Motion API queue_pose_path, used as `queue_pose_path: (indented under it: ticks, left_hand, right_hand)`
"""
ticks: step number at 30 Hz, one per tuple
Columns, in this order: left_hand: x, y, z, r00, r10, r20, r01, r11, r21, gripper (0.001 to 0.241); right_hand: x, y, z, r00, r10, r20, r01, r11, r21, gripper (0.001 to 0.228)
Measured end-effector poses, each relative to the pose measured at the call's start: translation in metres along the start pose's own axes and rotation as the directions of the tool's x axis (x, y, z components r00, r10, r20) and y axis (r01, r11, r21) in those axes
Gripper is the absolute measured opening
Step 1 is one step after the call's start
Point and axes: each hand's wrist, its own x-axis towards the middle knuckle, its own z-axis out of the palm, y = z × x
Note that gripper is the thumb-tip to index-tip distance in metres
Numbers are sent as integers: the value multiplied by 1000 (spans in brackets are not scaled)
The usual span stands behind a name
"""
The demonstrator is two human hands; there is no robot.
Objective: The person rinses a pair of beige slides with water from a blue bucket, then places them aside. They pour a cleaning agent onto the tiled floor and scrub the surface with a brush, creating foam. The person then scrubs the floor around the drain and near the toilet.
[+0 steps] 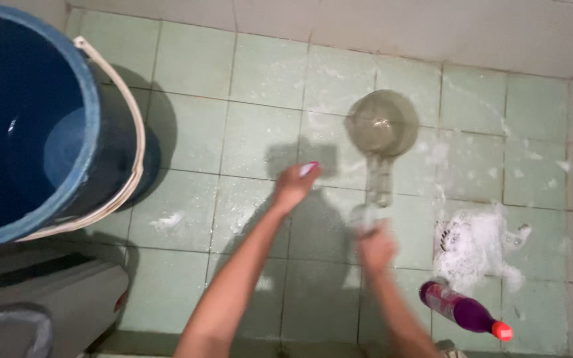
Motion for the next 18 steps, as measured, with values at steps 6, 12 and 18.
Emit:
queue_pose_path:
  ticks: [6,12,18]
  left_hand:
    - [-21,-49,-64,986,38,-160,-15,990,144,37]
    - [-55,-89,-147,956,-177,-232,193,980,49,28]
    - [-95,-105,-168,975,8,-222,75,930,361,33]
  right_hand:
    - [-224,-137,75,544,-797,263,744,603,288,51]
    - [-168,-163,46,526,-850,-17,820,501,277,53]
    - [0,-5,-36,995,-74,67,74,997,-7,63]
